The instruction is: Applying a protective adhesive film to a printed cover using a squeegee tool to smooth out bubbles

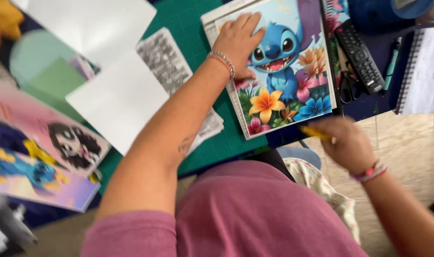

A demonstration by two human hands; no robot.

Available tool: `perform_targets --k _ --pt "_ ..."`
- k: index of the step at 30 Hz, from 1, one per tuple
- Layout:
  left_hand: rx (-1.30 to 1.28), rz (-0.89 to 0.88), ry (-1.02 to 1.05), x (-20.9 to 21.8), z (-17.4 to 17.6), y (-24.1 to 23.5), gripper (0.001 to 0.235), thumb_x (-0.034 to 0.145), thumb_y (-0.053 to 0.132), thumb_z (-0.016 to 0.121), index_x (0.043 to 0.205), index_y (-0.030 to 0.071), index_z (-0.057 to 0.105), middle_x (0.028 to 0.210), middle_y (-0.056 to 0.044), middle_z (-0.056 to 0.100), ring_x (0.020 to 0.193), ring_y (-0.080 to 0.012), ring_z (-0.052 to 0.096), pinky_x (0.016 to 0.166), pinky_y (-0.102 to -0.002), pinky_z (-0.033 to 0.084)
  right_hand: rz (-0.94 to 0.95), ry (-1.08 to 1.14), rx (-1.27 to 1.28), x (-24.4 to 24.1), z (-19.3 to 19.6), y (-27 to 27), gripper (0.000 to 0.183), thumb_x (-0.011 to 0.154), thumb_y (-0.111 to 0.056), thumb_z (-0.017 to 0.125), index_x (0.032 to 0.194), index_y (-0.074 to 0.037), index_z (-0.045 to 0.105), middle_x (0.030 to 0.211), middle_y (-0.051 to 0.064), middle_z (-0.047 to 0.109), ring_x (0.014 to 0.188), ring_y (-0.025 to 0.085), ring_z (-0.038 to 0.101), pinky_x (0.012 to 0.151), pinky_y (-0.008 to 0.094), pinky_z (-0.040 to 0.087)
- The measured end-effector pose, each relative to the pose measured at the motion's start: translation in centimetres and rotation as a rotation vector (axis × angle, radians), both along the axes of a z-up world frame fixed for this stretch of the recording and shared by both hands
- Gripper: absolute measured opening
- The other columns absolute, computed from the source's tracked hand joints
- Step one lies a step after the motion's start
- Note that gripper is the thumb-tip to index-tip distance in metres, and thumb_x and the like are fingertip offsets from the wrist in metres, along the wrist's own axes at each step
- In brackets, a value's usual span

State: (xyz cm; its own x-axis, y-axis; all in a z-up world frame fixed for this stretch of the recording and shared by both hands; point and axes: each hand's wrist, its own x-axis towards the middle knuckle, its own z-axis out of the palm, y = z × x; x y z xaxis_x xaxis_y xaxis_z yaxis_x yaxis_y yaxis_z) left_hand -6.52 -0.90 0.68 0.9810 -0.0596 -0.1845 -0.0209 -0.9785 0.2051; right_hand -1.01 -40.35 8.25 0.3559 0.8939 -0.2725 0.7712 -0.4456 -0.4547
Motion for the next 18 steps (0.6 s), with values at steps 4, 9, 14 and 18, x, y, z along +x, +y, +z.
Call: perform_targets --k 4,9,14,18 --pt "-0.245 0.100 -0.008 4.5 3.4 -1.0 0.077 0.098 0.054 0.061 0.155 0.006 0.042 0.164 -0.019 0.028 0.153 -0.0353 0.022 0.126 -0.051 0.018 0.048 -0.284 0.256 8.0 -1.4 9.2 0.051 0.082 -0.004 0.067 0.131 -0.014 0.077 0.121 0.008 0.074 0.110 0.032 0.066 0.092 0.043 0.056" --pt "-0.509 0.107 -0.010 9.9 -0.4 -1.8 0.060 0.110 0.039 0.031 0.162 0.010 0.024 0.170 -0.013 0.026 0.158 -0.0267 0.021 0.130 -0.041 0.017 0.238 -0.525 0.378 14.0 -7.0 19.7 0.022 0.081 -0.007 0.069 0.102 -0.008 0.076 0.101 0.007 0.072 0.087 0.030 0.066 0.076 0.041 0.054" --pt "-0.525 0.204 0.090 10.5 -2.0 -2.0 0.058 0.106 0.030 0.031 0.159 0.006 0.029 0.167 -0.012 0.032 0.155 -0.0221 0.029 0.125 -0.036 0.027 0.205 -0.476 0.361 11.0 -4.9 17.3 0.035 0.080 -0.010 0.068 0.112 -0.017 0.080 0.104 0.001 0.075 0.085 0.028 0.067 0.073 0.038 0.053" --pt "-0.357 0.153 0.127 10.7 -1.2 -1.6 0.061 0.110 0.030 0.044 0.162 0.011 0.018 0.169 -0.008 0.025 0.156 -0.0218 0.024 0.123 -0.040 0.033 0.123 -0.387 0.158 6.5 -3.6 10.7 0.036 0.095 -0.014 0.070 0.130 -0.018 0.074 0.110 0.004 0.072 0.094 0.027 0.070 0.073 0.039 0.059"
